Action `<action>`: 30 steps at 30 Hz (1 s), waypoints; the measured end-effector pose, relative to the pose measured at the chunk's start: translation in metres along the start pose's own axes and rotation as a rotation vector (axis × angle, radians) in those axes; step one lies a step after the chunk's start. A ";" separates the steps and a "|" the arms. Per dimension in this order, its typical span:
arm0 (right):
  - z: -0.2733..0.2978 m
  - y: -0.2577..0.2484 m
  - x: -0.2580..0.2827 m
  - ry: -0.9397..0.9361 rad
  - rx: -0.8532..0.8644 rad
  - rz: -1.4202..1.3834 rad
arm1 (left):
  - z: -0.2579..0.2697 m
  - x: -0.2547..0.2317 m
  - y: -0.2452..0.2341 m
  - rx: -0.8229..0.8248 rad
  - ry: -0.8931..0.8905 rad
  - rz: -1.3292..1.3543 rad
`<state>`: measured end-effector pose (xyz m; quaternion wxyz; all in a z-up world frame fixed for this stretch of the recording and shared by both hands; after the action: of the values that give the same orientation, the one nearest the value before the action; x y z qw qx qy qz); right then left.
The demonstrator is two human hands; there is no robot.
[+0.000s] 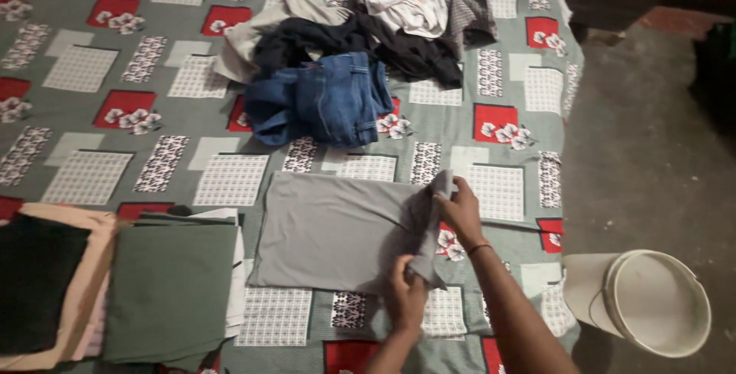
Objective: The person folds several items of clothing on a bed. They fold a gray t-shirt, a pair of blue jeans, and a black t-shirt, placing each folded item into a growing stack.
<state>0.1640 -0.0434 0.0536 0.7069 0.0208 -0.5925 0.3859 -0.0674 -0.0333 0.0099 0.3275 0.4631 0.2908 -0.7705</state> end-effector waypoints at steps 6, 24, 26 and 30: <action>-0.005 0.105 0.026 -0.233 0.064 0.262 | -0.035 0.056 -0.068 -0.092 -0.002 0.210; 0.080 0.146 0.030 -0.814 0.148 0.955 | 0.001 -0.049 -0.111 0.243 0.697 -0.808; 0.072 0.133 0.020 -0.696 0.111 0.859 | 0.011 -0.054 -0.086 0.379 0.708 -0.858; 0.046 0.086 -0.012 -0.268 -0.196 0.425 | 0.019 -0.042 -0.049 0.535 0.725 -0.900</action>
<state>0.0771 -0.0121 0.0204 0.5238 -0.1216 -0.7065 0.4602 -0.1009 -0.0074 0.0625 -0.2744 0.5929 0.3468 -0.6730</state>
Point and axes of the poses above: each hand's wrist, its own z-axis away from the middle knuckle, its own y-axis out of the palm, x = y × z, the point moved 5 cm from there along -z, towards the middle knuckle, and after that the axes turned 6 degrees about x, right-handed, at the moved point
